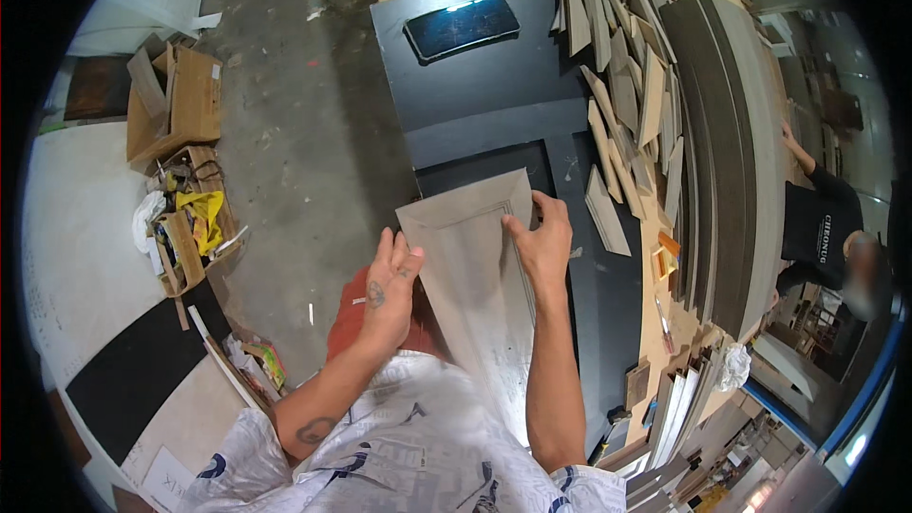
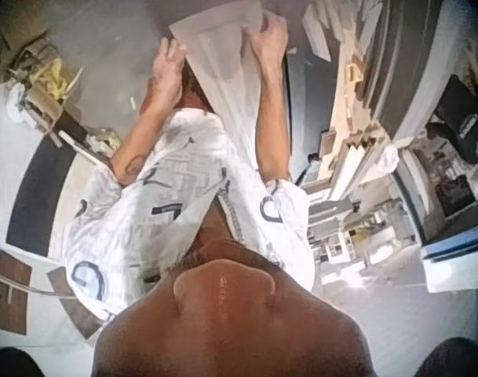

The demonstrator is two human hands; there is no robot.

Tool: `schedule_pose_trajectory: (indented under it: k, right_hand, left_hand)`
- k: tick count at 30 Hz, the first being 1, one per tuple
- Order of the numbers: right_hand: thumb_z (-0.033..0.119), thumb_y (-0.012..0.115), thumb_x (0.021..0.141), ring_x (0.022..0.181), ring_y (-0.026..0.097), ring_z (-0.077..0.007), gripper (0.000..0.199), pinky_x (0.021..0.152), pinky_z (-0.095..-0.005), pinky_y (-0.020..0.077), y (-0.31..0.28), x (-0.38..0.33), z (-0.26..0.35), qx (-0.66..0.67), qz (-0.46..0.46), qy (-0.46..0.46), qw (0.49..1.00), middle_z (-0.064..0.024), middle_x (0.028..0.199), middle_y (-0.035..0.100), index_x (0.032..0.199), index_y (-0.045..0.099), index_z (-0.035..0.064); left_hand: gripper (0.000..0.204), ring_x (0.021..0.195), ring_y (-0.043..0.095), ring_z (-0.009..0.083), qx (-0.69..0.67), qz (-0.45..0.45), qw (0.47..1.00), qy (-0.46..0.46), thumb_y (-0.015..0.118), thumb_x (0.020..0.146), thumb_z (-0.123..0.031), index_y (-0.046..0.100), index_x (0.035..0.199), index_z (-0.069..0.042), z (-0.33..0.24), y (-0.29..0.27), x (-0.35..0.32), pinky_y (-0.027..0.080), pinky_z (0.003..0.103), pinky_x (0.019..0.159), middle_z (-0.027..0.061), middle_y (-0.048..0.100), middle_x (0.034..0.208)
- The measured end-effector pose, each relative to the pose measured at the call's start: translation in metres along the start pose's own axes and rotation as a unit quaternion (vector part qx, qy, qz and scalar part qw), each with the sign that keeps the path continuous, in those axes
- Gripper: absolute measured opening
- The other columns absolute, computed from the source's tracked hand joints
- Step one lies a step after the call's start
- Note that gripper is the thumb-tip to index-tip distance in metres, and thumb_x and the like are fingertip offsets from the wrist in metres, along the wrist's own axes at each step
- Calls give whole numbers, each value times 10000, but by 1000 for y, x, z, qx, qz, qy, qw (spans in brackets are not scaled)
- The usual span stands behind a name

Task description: Assembling a wooden panel component for furniture by applying glue and using a nail gun and hammer.

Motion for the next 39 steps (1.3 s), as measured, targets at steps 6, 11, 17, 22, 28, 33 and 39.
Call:
schedule_pose_trajectory:
  k: [6, 11, 17, 22, 28, 33, 39]
  right_hand:
    - [163, 762, 740, 1133, 554, -377, 512, 975, -419, 442, -5, 0, 1, -12, 8, -10, 1000, -215, 1189, 585, 1176, 611, -60]
    - [167, 763, 742, 1129, 560, -378, 514, 975, -417, 442, -5, 1, 3, -18, 14, -5, 1000, -212, 1187, 590, 1176, 612, -62]
    - [178, 788, 727, 1078, 587, -368, 523, 935, -410, 463, -3, 2, 3, -58, -6, -18, 998, -200, 1150, 608, 1170, 621, -43]
    - [191, 774, 762, 1101, 571, -379, 531, 946, -435, 455, -4, -3, 16, -104, 7, 19, 994, -213, 1158, 597, 1201, 594, -47]
    - [261, 778, 765, 1100, 571, -370, 555, 920, -444, 475, -7, -13, 16, -168, 9, 74, 983, -205, 1134, 598, 1197, 598, -38]
    - [279, 769, 775, 1101, 574, -364, 535, 918, -444, 480, -14, -25, 9, -162, 6, 105, 981, -193, 1132, 603, 1191, 609, -18]
    - [278, 751, 792, 1111, 564, -358, 530, 916, -447, 478, -21, -60, -18, -155, 18, 101, 983, -186, 1157, 591, 1212, 596, -7]
  left_hand:
    - [829, 1462, 214, 307, -22, 5, 1000, -1, 565, 983, -203, -9, 1515, 72, 5, -1, 2, 204, 360, 1188, 288, 91, 1585]
    - [843, 1480, 173, 326, -17, 10, 1000, 5, 551, 987, -258, -5, 1492, 125, 1, 1, 0, 164, 339, 1186, 323, 106, 1569]
    - [841, 1461, 221, 300, -15, 14, 1000, -1, 565, 982, -210, -19, 1506, 92, 6, -3, 4, 216, 342, 1179, 294, 99, 1582]
    - [839, 1461, 221, 299, -5, 15, 1000, 1, 565, 980, -204, -17, 1509, 87, 6, -3, 1, 219, 340, 1177, 297, 103, 1581]
    - [847, 1449, 251, 298, 8, 21, 999, -43, 575, 974, -209, -14, 1518, 64, 7, -2, -9, 224, 354, 1175, 294, 127, 1578]
    - [828, 1473, 202, 322, 6, 55, 998, -32, 530, 994, -258, -14, 1500, 106, 15, 0, -16, 184, 333, 1177, 325, 141, 1563]
    - [830, 1486, 160, 299, 27, 68, 994, -82, 526, 996, -244, -36, 1498, 104, 41, -1, -41, 157, 330, 1187, 296, 99, 1584]
Point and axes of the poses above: each hand's wrist, its own x-axis towards the middle knuckle, its own y-axis out of the palm, z = x × y, the point moved 4 cm from there along x, towards the middle knuckle
